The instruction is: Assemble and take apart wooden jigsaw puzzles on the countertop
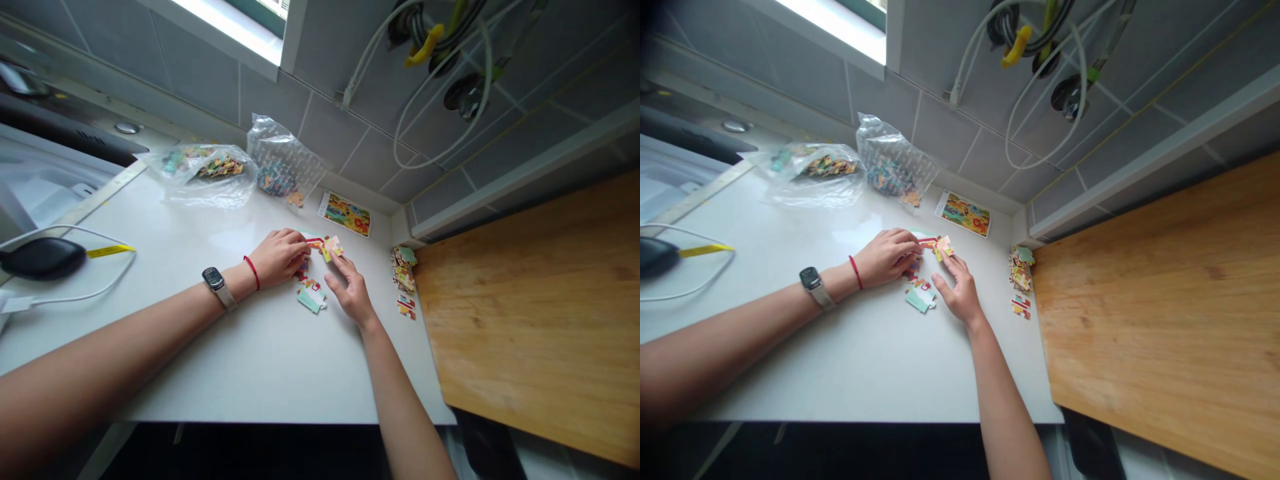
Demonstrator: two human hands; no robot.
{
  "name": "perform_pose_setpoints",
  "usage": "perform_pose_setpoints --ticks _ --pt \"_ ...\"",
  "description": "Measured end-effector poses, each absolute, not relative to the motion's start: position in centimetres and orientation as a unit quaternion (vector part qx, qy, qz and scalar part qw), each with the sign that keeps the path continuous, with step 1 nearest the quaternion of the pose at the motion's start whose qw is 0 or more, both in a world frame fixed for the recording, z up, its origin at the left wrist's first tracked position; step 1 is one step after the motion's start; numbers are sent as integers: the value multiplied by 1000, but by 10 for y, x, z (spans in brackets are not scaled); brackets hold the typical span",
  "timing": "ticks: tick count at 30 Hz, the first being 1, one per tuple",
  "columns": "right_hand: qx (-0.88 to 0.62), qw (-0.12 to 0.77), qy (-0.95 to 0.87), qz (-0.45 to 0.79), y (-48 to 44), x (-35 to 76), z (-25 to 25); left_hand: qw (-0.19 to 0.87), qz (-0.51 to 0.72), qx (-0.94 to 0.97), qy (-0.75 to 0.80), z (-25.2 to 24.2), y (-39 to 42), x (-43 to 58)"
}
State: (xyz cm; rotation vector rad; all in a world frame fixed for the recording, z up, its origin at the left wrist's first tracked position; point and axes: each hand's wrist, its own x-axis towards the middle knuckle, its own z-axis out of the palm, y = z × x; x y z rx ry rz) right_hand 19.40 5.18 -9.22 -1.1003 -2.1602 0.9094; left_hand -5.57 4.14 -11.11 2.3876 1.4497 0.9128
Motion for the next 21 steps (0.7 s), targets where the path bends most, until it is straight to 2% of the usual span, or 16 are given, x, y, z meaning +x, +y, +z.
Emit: perform_pose_setpoints --ticks 21 --pt "-439 282 -783 338 48 195 -95 103 308 810 489 -114 43 -57"
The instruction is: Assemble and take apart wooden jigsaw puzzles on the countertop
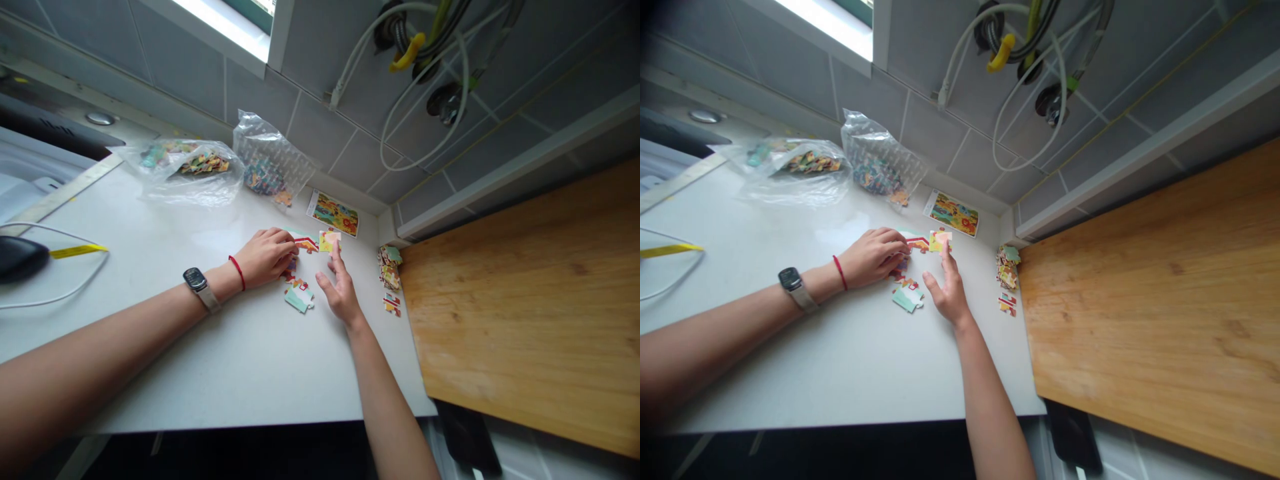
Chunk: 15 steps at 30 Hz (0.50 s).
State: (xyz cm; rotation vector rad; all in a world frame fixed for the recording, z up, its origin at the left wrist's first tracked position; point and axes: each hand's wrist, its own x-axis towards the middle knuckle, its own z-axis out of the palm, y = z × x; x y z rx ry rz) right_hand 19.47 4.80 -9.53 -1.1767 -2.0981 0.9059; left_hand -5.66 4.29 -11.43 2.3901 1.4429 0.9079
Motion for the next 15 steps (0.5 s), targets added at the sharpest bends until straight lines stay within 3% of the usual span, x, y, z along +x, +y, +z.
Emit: perform_pose_setpoints --ticks 15 --pt "-413 287 -793 345 48 196 -98 95 306 816 482 -112 43 -57"
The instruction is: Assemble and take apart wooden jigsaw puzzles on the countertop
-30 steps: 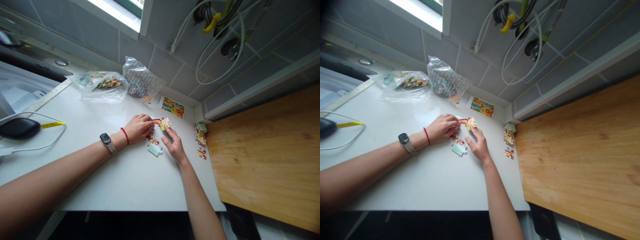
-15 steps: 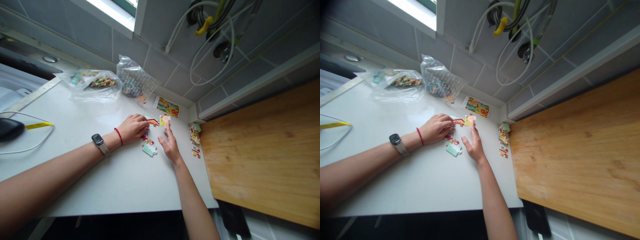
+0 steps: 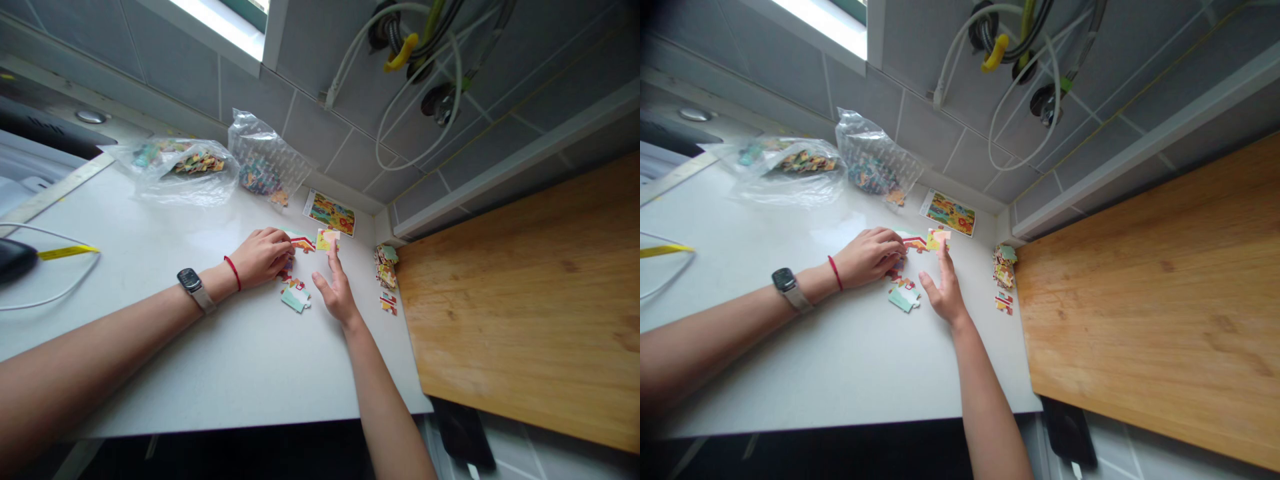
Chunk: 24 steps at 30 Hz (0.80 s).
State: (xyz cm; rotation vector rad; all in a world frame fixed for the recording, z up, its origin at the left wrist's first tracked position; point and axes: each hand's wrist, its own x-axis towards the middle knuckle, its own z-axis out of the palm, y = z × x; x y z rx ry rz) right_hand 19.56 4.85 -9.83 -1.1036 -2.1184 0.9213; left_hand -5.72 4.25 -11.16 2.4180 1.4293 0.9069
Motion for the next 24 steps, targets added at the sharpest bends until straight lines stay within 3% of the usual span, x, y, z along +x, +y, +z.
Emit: perform_pose_setpoints --ticks 18,24 --pt "-397 294 -809 319 48 196 -100 92 300 816 485 -113 42 -57" --pt "-463 391 -746 276 49 194 -96 94 298 816 487 -110 42 -56"
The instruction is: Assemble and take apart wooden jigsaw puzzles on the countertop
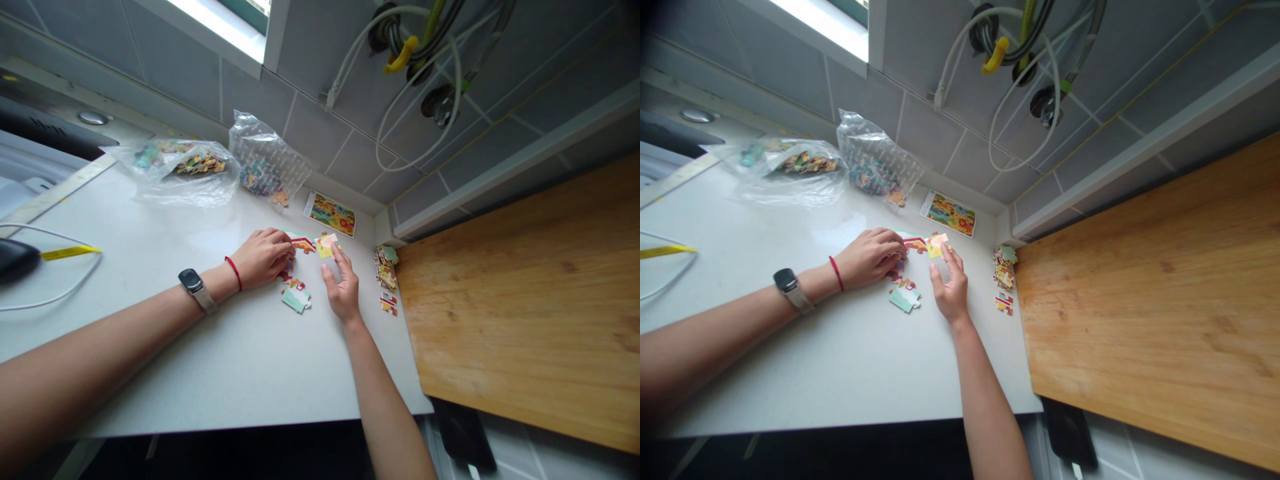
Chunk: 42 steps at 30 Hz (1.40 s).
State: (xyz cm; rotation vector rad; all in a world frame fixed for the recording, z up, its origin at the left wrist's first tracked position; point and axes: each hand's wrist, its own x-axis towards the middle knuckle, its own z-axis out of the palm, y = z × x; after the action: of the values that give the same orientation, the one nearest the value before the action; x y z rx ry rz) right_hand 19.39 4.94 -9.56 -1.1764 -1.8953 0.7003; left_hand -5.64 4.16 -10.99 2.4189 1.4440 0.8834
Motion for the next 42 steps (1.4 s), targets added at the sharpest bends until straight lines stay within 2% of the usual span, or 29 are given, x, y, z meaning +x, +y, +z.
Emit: perform_pose_setpoints --ticks 5,11,13,18,27,33,38,42 --pt "-507 450 -685 268 52 194 -95 109 308 806 494 -112 44 -56" --pt "-452 392 -725 342 48 192 -97 219 454 685 526 -119 48 -58" --pt "-438 372 -735 359 47 192 -97 232 469 666 531 -120 49 -59" --pt "-424 348 -750 369 47 193 -95 228 435 684 539 -118 49 -60" --pt "-460 353 -749 321 47 192 -100 120 302 821 470 -112 45 -60" --pt "-405 349 -792 294 41 189 -90 92 255 830 487 -113 42 -59" --pt "-358 304 -822 324 31 181 -85 85 253 810 522 -114 42 -58" --pt "-340 293 -822 350 27 179 -83 112 296 784 534 -119 47 -60"
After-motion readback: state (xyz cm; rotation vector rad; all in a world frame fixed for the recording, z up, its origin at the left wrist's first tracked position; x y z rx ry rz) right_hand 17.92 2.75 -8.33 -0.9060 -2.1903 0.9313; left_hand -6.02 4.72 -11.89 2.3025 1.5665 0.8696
